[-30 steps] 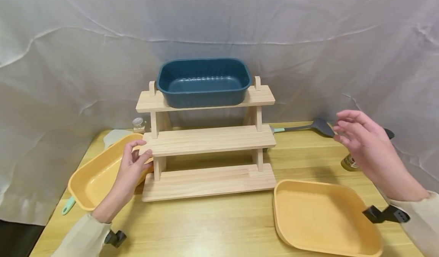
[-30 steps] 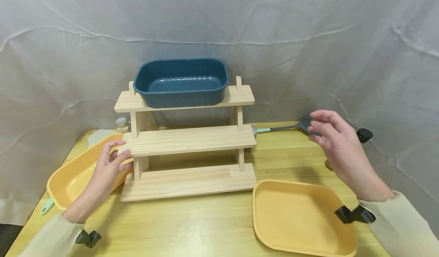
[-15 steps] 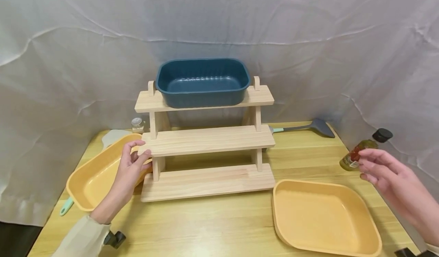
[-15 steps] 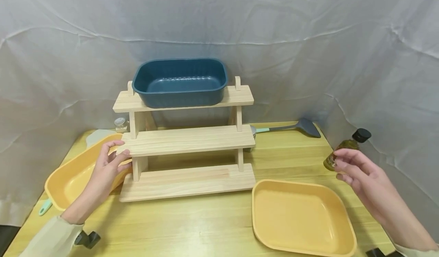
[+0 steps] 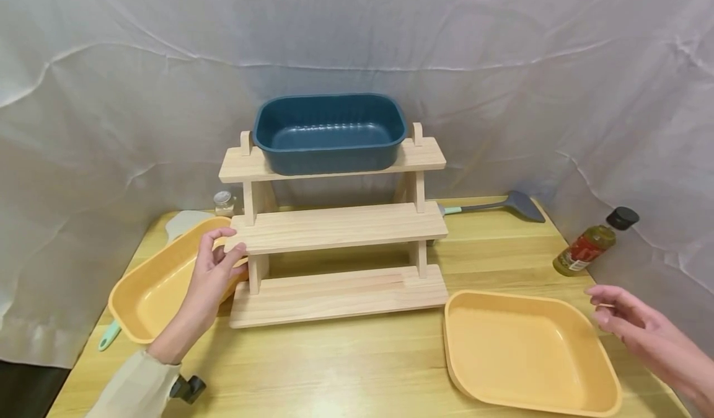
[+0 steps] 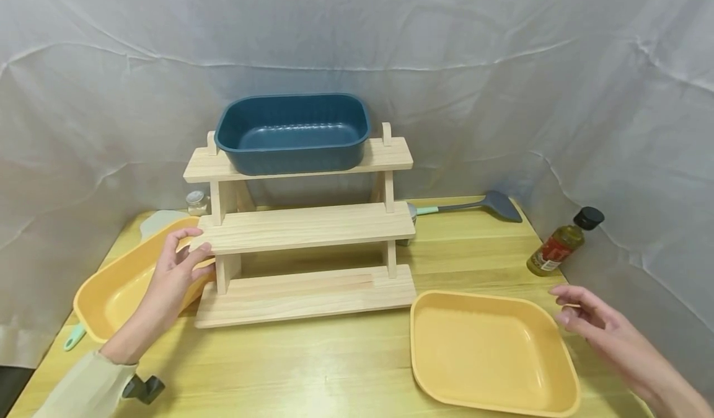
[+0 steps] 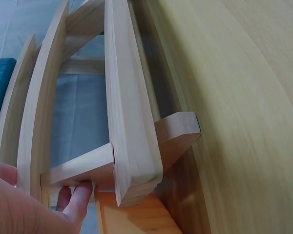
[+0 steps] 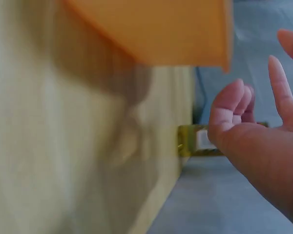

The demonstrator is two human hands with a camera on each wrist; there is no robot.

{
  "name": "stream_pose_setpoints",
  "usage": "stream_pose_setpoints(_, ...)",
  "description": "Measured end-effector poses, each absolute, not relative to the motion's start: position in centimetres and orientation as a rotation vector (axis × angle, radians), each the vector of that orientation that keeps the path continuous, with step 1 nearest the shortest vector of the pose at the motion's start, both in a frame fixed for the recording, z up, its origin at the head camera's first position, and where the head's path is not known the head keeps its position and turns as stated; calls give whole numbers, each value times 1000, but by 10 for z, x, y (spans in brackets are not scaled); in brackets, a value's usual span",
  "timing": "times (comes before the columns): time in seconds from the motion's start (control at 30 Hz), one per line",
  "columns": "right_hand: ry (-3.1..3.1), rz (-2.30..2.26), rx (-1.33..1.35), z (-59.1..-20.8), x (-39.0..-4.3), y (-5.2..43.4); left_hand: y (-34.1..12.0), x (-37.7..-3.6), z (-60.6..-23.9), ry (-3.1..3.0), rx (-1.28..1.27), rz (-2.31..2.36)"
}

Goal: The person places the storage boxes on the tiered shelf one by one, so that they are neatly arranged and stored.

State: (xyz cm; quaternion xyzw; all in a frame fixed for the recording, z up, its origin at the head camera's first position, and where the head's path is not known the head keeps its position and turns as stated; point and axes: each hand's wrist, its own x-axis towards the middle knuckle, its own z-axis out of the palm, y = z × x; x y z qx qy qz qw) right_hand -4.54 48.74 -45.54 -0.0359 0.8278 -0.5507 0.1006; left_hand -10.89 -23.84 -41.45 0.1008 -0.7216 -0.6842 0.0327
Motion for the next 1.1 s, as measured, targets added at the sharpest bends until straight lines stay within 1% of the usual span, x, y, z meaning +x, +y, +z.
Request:
stream_pose_setpoints(0.13,2448,-1488,-133,-468,-42,497,-238,-108,-413,-2219,308,-2103)
stream_pose_setpoints(0.4,2212,-1569,-96,-482,-36,504,-239,-108,-413,-2215,307,-2110)
stream_pose_setpoints(0.63,2136,-1631,-177,-484,-35,509,-238,-108,-414,-2210,300,-2122)
stream_pose_setpoints(0.8,2045,-1692,-177,-486,-34,513,-236,-109,-414,-2209,288,-2128)
stream_pose_setpoints(1.1,1957,-1915,-259,-479,-40,512,-238,-108,-414,-2207,322,-2132)
